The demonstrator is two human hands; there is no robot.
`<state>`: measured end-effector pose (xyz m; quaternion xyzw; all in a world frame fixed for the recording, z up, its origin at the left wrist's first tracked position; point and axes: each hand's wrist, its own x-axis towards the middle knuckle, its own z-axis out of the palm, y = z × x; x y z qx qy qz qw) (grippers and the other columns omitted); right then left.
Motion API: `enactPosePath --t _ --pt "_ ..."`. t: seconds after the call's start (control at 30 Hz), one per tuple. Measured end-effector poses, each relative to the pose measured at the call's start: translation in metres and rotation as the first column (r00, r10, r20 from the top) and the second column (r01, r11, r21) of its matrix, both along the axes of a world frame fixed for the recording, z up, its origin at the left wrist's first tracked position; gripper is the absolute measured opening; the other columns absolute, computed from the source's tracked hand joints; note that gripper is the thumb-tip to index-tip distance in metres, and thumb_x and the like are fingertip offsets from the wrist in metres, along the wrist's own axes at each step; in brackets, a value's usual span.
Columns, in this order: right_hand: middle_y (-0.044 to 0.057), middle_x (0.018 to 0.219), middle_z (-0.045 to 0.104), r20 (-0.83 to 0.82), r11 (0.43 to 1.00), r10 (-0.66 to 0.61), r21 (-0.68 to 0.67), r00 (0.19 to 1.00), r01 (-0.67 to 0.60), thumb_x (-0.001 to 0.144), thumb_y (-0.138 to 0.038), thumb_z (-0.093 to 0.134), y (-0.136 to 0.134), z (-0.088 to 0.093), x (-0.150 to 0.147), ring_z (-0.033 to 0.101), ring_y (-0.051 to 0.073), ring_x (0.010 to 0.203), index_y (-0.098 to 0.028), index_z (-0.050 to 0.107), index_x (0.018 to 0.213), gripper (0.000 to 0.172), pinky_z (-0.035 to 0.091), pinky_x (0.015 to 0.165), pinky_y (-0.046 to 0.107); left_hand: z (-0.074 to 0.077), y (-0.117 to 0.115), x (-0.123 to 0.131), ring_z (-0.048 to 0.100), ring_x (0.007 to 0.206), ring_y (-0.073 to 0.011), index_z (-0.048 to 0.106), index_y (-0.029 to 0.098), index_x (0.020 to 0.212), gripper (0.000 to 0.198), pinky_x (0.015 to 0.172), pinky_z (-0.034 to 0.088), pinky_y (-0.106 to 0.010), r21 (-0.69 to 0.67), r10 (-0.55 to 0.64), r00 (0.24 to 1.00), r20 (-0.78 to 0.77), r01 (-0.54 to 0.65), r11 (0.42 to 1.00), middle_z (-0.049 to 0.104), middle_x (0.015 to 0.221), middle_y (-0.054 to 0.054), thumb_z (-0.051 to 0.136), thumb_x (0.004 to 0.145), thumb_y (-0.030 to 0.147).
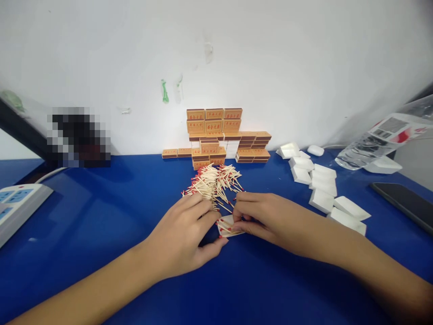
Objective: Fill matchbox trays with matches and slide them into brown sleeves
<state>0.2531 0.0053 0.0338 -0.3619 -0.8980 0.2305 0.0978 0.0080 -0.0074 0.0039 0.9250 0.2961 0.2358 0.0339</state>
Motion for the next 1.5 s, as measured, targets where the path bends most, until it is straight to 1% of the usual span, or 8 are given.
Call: enactPosePath --t 0.13,0.37,0.6,0.87,0.97,1.23,1.33,1.5 --pt "0.003 0.096 0.068 -0.095 0.999 -0.028 -0.025 0.995 0.026 0.105 -0.036 0.059 -0.003 -0.002 -0.005 0.062 0.016 0.081 -0.02 0.067 0.09 0.024 0.045 0.069 0.029 0.0 0.0 0.0 0.06 0.092 -0.0256 0.069 0.017 0.106 0.02 0.083 0.054 -0.043 -0.02 -0.007 1.0 -0.002 0.007 1.0 0.067 0.093 -0.007 0.069 0.094 0.033" --pt "0.001 0.091 0.067 -0.109 0.997 -0.075 0.024 0.991 0.078 0.1 -0.034 0.067 -0.004 -0.008 -0.009 0.059 0.014 0.077 -0.02 0.067 0.089 0.018 0.043 0.067 0.028 0.001 0.0 0.001 0.06 0.093 -0.025 0.069 0.017 0.104 0.018 0.085 0.053 -0.043 -0.034 -0.018 1.0 0.01 0.018 0.999 0.067 0.095 -0.007 0.067 0.095 0.033" --pt "0.001 0.089 0.067 -0.101 0.999 -0.01 0.039 0.995 0.014 0.099 -0.027 0.067 -0.007 -0.011 -0.013 0.06 0.014 0.074 -0.02 0.071 0.089 0.013 0.043 0.066 0.027 0.003 -0.001 0.001 0.06 0.091 -0.0246 0.069 0.015 0.104 0.018 0.083 0.054 -0.042 0.005 -0.043 0.999 0.024 0.043 0.999 0.067 0.093 -0.007 0.067 0.094 0.03" --pt "0.002 0.089 0.067 -0.071 0.992 0.016 0.128 0.997 -0.007 0.102 -0.03 0.065 -0.004 -0.01 -0.008 0.061 0.015 0.075 -0.018 0.068 0.089 0.018 0.043 0.066 0.028 0.001 0.0 0.002 0.061 0.091 -0.0247 0.069 0.015 0.103 0.019 0.083 0.055 -0.042 0.002 -0.04 0.999 0.014 0.04 0.999 0.067 0.092 -0.007 0.068 0.094 0.031" --pt "0.003 0.089 0.067 -0.029 0.993 0.026 0.115 0.999 -0.022 0.103 -0.028 0.063 -0.004 -0.008 -0.008 0.062 0.015 0.075 -0.017 0.07 0.091 0.018 0.044 0.067 0.029 0.0 0.0 0.001 0.061 0.09 -0.0246 0.069 0.014 0.103 0.019 0.081 0.055 -0.042 0.017 -0.05 0.998 0.025 0.049 0.999 0.067 0.092 -0.007 0.068 0.094 0.031" --pt "-0.001 0.09 0.065 -0.106 0.997 0.062 0.053 0.992 -0.056 0.1 -0.021 0.066 -0.007 -0.008 -0.012 0.059 0.011 0.074 -0.019 0.07 0.092 0.009 0.042 0.066 0.025 0.001 0.001 0.001 0.062 0.093 -0.0255 0.069 0.014 0.102 0.018 0.085 0.056 -0.043 0.019 -0.063 0.998 0.021 0.063 0.998 0.067 0.093 -0.008 0.065 0.095 0.031" --pt "-0.001 0.089 0.065 -0.118 0.997 0.054 0.069 0.992 -0.046 0.099 -0.019 0.065 -0.007 -0.005 -0.009 0.058 0.011 0.073 -0.018 0.068 0.089 0.01 0.041 0.066 0.025 0.002 0.001 0.001 0.062 0.093 -0.0255 0.069 0.014 0.103 0.018 0.084 0.056 -0.043 0.014 -0.057 0.998 0.019 0.057 0.998 0.067 0.093 -0.007 0.066 0.095 0.03" --pt "0.0 0.088 0.063 -0.07 0.994 0.019 0.108 0.997 -0.011 0.099 -0.018 0.064 -0.008 0.001 -0.005 0.056 0.012 0.073 -0.018 0.069 0.091 0.009 0.04 0.065 0.027 0.0 0.0 0.001 0.061 0.09 -0.0248 0.069 0.015 0.102 0.019 0.082 0.055 -0.042 0.008 -0.043 0.999 0.004 0.043 0.999 0.066 0.092 -0.006 0.069 0.092 0.031"
